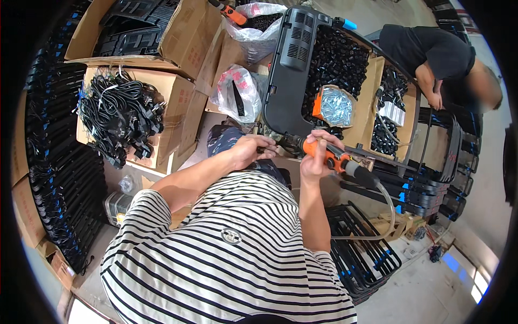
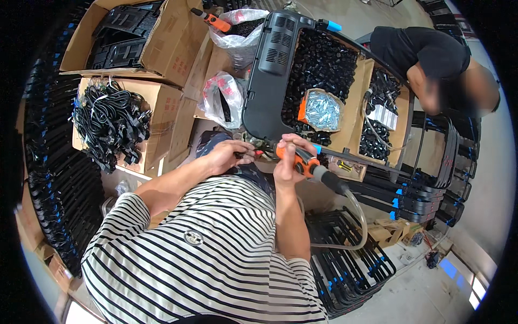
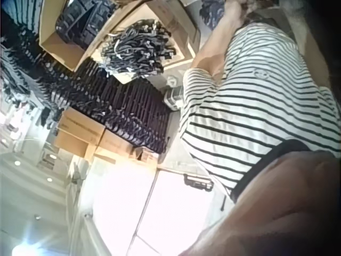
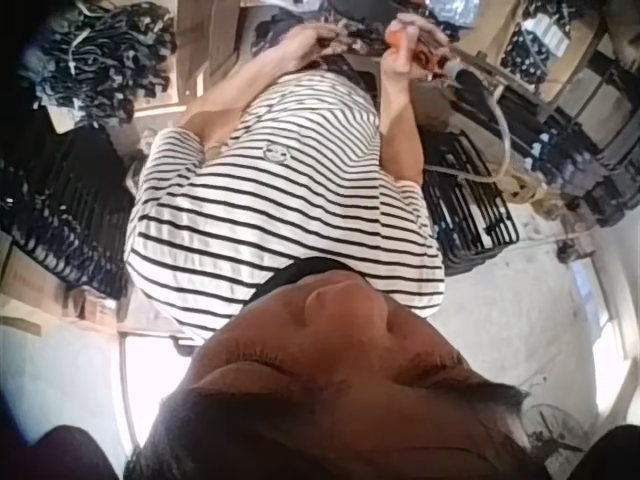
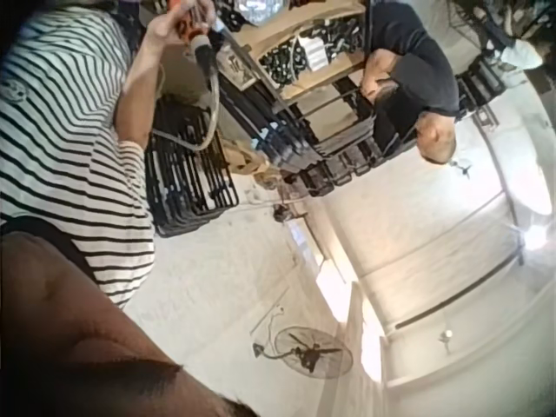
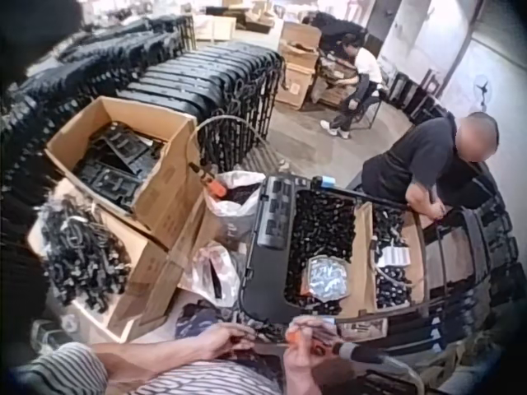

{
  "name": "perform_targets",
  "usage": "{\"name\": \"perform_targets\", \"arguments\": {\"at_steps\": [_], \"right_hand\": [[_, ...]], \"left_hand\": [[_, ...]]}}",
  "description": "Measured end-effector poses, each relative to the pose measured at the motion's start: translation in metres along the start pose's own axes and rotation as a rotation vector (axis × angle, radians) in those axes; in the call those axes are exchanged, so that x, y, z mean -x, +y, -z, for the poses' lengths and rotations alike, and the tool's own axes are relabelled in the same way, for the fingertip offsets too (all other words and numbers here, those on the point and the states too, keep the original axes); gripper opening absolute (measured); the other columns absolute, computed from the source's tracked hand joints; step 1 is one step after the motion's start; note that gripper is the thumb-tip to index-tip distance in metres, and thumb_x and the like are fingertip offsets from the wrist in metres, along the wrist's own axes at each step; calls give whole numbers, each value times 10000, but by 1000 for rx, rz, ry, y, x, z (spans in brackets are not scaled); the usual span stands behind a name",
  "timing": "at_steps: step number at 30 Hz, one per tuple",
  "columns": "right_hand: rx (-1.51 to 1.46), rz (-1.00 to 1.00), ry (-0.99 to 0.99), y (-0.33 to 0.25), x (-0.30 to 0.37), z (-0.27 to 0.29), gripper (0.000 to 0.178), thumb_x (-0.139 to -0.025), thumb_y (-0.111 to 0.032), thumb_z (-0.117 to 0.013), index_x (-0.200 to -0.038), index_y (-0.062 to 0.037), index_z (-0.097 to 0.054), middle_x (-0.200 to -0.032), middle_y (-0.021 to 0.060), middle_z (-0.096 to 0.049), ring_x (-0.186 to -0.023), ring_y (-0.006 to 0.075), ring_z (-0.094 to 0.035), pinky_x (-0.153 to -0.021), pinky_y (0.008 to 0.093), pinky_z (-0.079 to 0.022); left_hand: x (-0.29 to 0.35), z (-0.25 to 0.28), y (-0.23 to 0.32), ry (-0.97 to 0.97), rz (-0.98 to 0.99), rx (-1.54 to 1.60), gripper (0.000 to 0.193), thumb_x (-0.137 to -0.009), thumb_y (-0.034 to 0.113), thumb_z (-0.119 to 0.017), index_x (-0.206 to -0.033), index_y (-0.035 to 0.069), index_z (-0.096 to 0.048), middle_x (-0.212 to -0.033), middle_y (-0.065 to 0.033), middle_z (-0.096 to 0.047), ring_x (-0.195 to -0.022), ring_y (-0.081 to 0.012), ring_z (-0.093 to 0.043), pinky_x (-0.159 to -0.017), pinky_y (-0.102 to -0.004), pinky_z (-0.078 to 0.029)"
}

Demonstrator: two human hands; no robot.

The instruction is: Assembling plastic housing components using an electric screwdriver and screws at a manual workstation.

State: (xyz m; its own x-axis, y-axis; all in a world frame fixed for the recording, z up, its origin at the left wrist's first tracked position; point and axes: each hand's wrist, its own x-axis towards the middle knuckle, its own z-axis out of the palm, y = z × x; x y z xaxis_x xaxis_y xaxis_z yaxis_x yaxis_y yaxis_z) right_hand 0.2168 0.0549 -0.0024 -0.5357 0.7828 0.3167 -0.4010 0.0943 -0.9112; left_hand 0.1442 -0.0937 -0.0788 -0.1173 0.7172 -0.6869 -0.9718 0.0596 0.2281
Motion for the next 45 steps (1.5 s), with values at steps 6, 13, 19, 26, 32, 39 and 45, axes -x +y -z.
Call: {"name": "perform_targets", "arguments": {"at_steps": [6,13,19,26,32,39,45], "right_hand": [[89,-77,-102,15,3,-8,155,-855,-1,-547,-1000,4,-492,-903,185,-613,-689,193,-567,-674,326,-504],[119,-36,-275,31,7,-6,178,-847,-27,-576,-999,2,-488,-859,157,-598,-694,185,-566,-649,312,-505],[93,-83,-148,36,10,-8,183,-852,-37,-600,-996,-4,-493,-851,149,-599,-691,184,-571,-650,313,-506],[167,-83,-141,23,14,-6,186,-869,-55,-605,-1010,-10,-492,-887,176,-613,-702,188,-569,-660,318,-510],[-31,-84,-145,-22,7,-28,199,-922,-187,-543,-1013,-24,-475,-867,194,-601,-674,210,-540,-676,350,-489],[-93,-153,-92,-24,-3,-35,239,-951,-269,-458,-1021,-41,-475,-854,173,-593,-677,217,-518,-691,384,-452],[-107,-168,-47,-14,-11,-45,223,-949,-252,-465,-1017,-41,-492,-853,164,-592,-681,216,-518,-686,377,-450]], "left_hand": [[17,16,8,31,-9,-38,271,-1001,162,-452,-1159,-23,-572,-981,-100,-649,-810,-150,-610,-739,-267,-504],[17,20,12,-58,-79,-59,239,-1001,183,-473,-1112,4,-587,-937,-82,-647,-786,-141,-608,-714,-256,-500],[11,25,17,-29,-97,-99,191,-988,169,-514,-1061,25,-617,-898,-67,-656,-762,-131,-608,-697,-260,-503],[1,27,12,-44,-102,62,139,-945,168,-604,-1001,49,-649,-898,-24,-655,-784,-103,-604,-721,-245,-504],[2,15,13,-103,-42,142,134,-928,151,-624,-1005,47,-661,-891,-32,-664,-806,-111,-612,-752,-239,-505],[2,16,22,-312,-53,187,161,-921,160,-632,-1009,30,-669,-897,-41,-661,-817,-115,-613,-745,-237,-502],[0,20,32,-344,-56,241,197,-926,186,-628,-1008,10,-663,-914,-48,-651,-811,-121,-603,-743,-252,-508]]}}
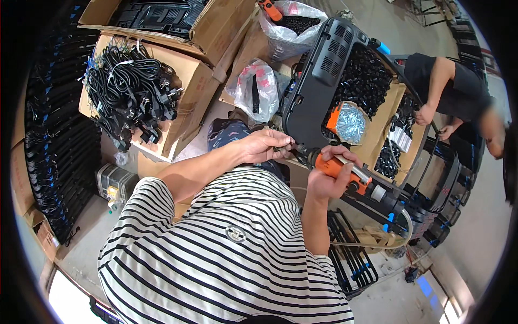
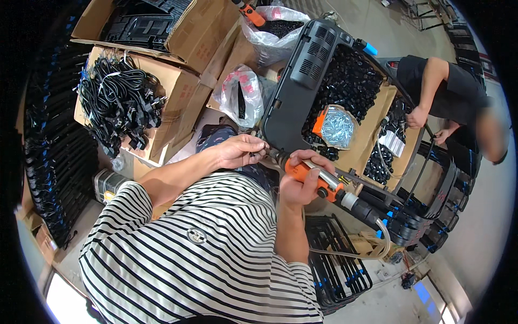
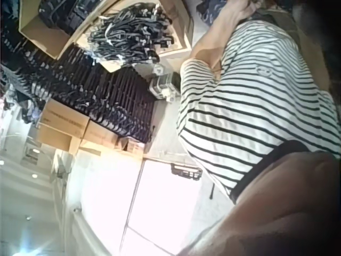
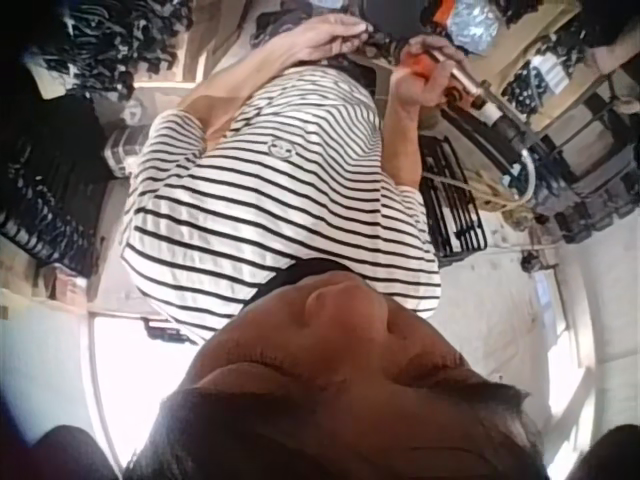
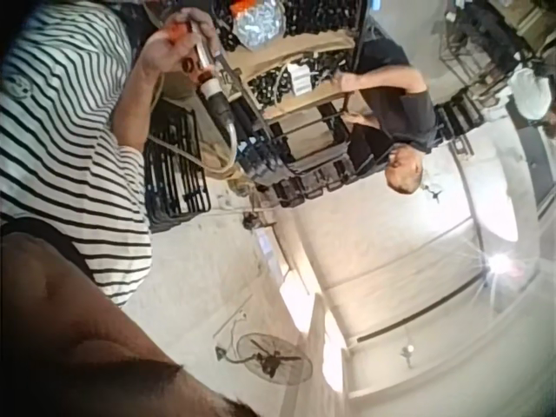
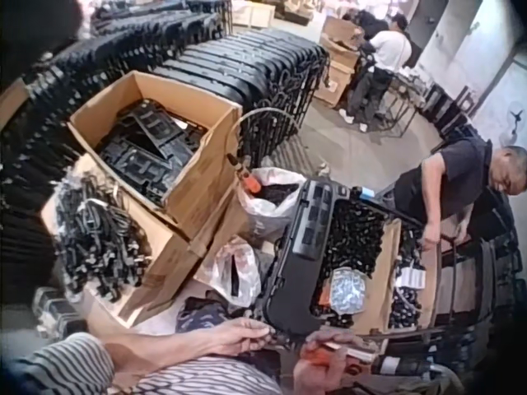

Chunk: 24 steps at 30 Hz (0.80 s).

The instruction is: Assembling plastic housing components using an electric screwdriver and screws at a manual workstation.

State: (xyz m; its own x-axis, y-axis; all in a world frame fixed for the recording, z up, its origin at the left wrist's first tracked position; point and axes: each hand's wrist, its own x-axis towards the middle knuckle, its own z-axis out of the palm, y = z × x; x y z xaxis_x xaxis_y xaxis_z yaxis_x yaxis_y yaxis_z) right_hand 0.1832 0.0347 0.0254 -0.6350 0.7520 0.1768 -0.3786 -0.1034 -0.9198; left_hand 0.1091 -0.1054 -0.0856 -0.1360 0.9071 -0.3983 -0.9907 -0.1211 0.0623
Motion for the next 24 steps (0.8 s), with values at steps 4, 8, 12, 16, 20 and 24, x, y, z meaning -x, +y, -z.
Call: {"name": "perform_targets", "arguments": {"at_steps": [4,8,12,16,20,24], "right_hand": [[4,32,-37,16,-13,-12,195,-935,-210,-509,-1020,-35,-503,-866,176,-601,-692,215,-534,-700,376,-471],[25,85,-92,42,-31,-22,177,-904,-134,-564,-1025,-18,-505,-884,192,-612,-694,213,-560,-698,372,-501],[69,147,-147,65,-41,-26,188,-874,-48,-585,-1031,0,-492,-907,206,-621,-695,203,-585,-691,355,-524],[118,128,-237,76,-44,-30,199,-864,14,-571,-1038,11,-473,-938,215,-627,-704,186,-598,-676,318,-529],[156,92,-298,80,-44,-36,202,-856,34,-566,-1034,13,-472,-923,205,-622,-708,183,-594,-660,304,-528],[197,78,-350,82,-40,-40,194,-851,16,-570,-1020,9,-475,-882,181,-612,-703,186,-587,-671,315,-525]], "left_hand": [[-8,5,9,108,27,44,227,-946,189,-595,-1028,-17,-646,-933,-79,-649,-825,-159,-620,-770,-281,-529],[-1,8,15,354,-71,0,231,-963,157,-548,-1062,-43,-611,-947,-121,-646,-839,-216,-649,-800,-312,-549],[17,10,29,437,-164,-20,223,-961,101,-515,-1106,-59,-571,-968,-156,-640,-835,-256,-664,-818,-335,-560],[22,15,33,414,-195,-83,242,-959,85,-519,-1150,-61,-547,-1001,-164,-639,-825,-240,-666,-801,-329,-564],[22,20,34,390,-215,-165,258,-956,99,-548,-1167,-50,-553,-1001,-144,-647,-814,-195,-661,-767,-302,-559],[25,21,36,386,-217,-220,225,-945,120,-587,-1109,-34,-598,-952,-107,-653,-791,-149,-641,-724,-267,-538]]}}
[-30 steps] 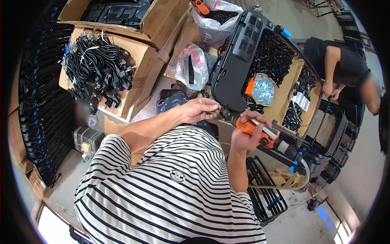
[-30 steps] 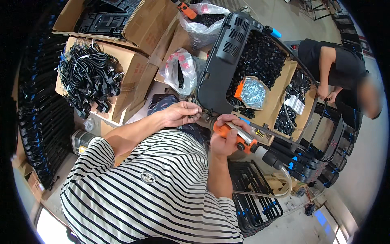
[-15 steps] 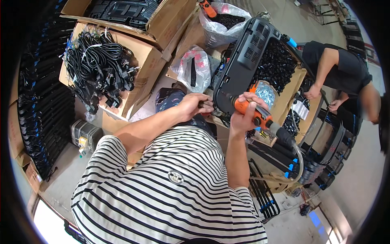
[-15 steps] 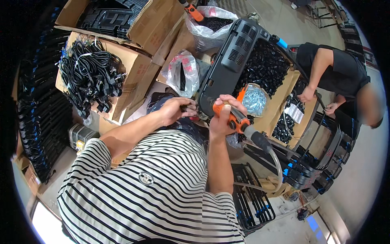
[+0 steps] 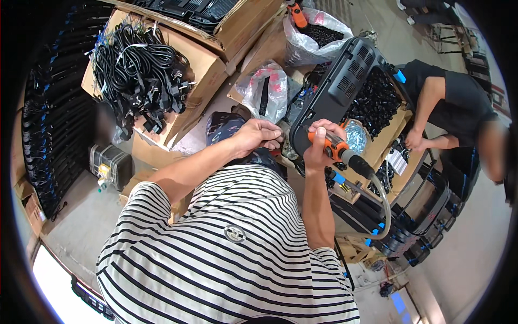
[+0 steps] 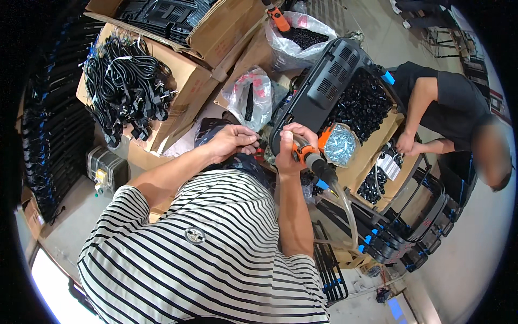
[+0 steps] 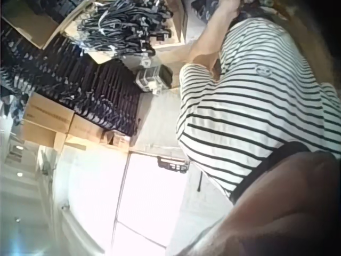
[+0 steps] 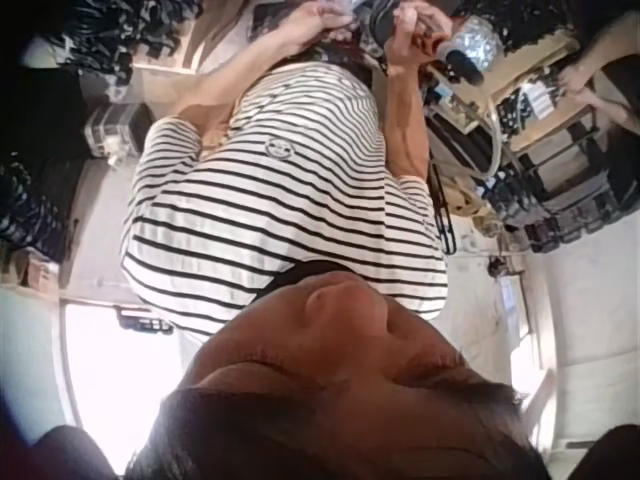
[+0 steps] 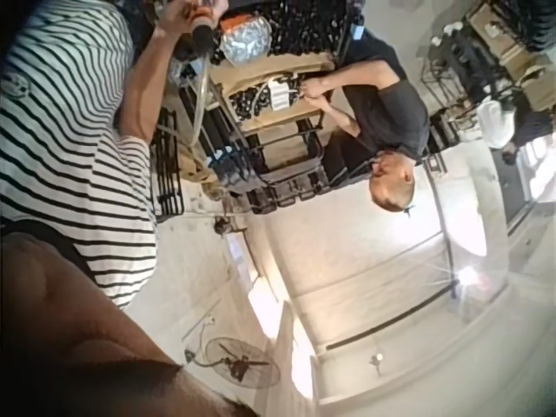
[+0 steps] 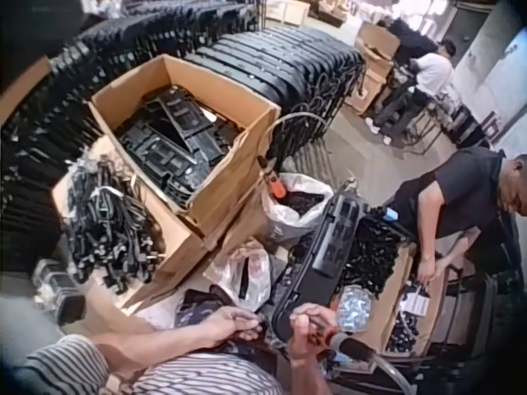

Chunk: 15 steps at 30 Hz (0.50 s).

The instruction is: Assembling plastic housing components using an electric screwdriver and screws at a manual workstation.

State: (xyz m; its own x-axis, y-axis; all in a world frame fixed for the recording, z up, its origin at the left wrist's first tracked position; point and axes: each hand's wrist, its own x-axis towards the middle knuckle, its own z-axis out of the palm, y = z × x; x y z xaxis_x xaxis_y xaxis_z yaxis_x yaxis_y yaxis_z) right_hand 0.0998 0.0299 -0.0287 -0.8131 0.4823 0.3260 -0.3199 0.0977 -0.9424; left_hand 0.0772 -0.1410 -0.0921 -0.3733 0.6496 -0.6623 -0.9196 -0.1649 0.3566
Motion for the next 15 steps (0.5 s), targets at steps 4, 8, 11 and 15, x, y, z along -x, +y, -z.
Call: {"name": "perform_targets", "arguments": {"at_steps": [4,8,11,15], "right_hand": [[17,-11,1,3,3,0,167,-845,-6,-563,-992,5,-485,-839,161,-603,-689,186,-574,-714,346,-512],[19,-15,-5,5,3,0,168,-847,-23,-571,-988,2,-484,-827,154,-600,-692,187,-572,-710,347,-507],[20,-33,-10,7,3,0,171,-849,-32,-575,-990,3,-485,-824,153,-600,-694,188,-572,-712,350,-507],[37,1,-19,8,-1,0,177,-851,-31,-572,-1000,3,-484,-843,158,-602,-693,190,-573,-707,355,-511]], "left_hand": [[-9,4,-4,-21,-27,48,196,-927,132,-624,-1052,-20,-630,-900,-80,-654,-766,-126,-620,-703,-250,-522],[-9,0,1,-17,-41,76,188,-913,128,-646,-1039,-11,-637,-891,-70,-653,-758,-120,-612,-698,-244,-517],[-8,0,2,-13,-37,75,185,-907,126,-653,-1037,-5,-639,-896,-66,-654,-759,-118,-611,-698,-241,-515],[-11,1,1,-18,-21,80,175,-904,126,-658,-1029,5,-643,-898,-59,-654,-761,-115,-613,-700,-237,-515]]}}
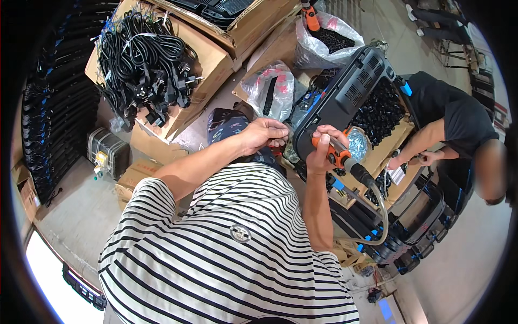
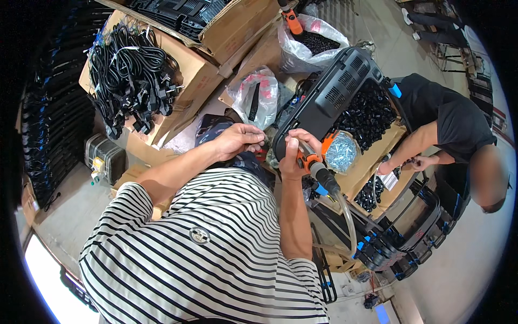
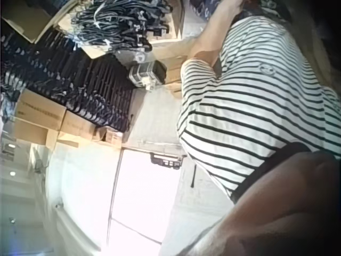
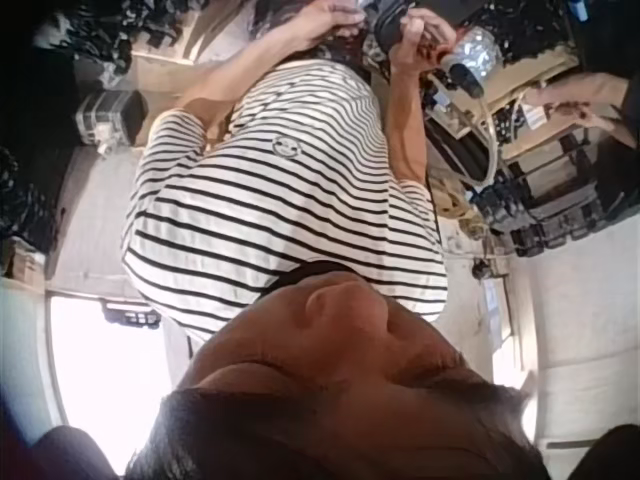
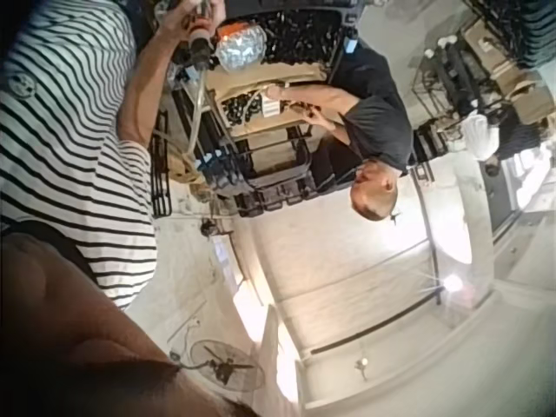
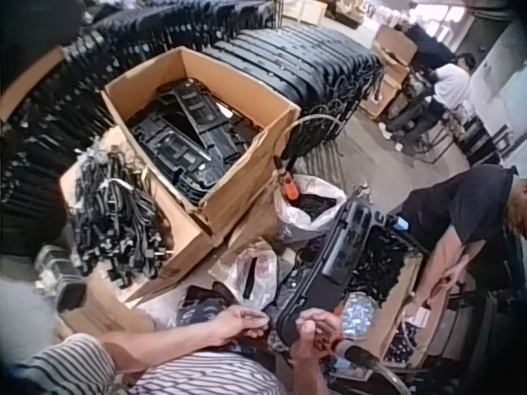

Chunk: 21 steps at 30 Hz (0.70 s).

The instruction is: Assembling plastic housing components using an electric screwdriver and screws at a manual workstation.

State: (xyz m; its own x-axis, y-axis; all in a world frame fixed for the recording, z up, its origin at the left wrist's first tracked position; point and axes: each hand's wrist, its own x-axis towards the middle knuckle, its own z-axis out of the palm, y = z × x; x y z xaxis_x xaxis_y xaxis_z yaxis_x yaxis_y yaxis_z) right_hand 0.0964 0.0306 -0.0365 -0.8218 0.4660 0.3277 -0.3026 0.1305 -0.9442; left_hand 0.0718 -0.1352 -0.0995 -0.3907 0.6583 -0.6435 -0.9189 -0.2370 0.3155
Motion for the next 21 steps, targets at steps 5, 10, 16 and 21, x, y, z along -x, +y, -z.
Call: {"name": "perform_targets", "arguments": {"at_steps": [5,10,16,21], "right_hand": [[-17,11,1,1,0,2,175,-861,-10,-558,-1018,6,-484,-889,178,-609,-695,184,-574,-692,339,-518],[19,-13,-48,3,-2,5,177,-868,19,-551,-1031,9,-482,-907,193,-616,-701,175,-577,-680,316,-520],[45,-65,15,-24,-6,9,152,-893,-25,-547,-1030,4,-487,-889,193,-623,-692,180,-575,-674,321,-515],[-316,-46,215,-59,-30,16,262,-878,-174,-638,-1019,-17,-483,-883,189,-624,-687,205,-587,-641,337,-511]], "left_hand": [[-8,-3,-2,32,32,34,160,-902,123,-659,-1016,11,-646,-897,-53,-657,-754,-112,-614,-701,-228,-516],[-16,-9,1,21,58,27,154,-905,118,-654,-1014,9,-648,-896,-48,-660,-750,-109,-616,-706,-223,-519],[-25,-20,11,-19,83,1,158,-907,115,-650,-1029,15,-651,-898,-49,-665,-762,-110,-620,-708,-227,-520],[-28,-46,32,-148,180,56,162,-903,113,-654,-1038,23,-652,-908,-52,-665,-785,-123,-622,-739,-239,-519]]}}
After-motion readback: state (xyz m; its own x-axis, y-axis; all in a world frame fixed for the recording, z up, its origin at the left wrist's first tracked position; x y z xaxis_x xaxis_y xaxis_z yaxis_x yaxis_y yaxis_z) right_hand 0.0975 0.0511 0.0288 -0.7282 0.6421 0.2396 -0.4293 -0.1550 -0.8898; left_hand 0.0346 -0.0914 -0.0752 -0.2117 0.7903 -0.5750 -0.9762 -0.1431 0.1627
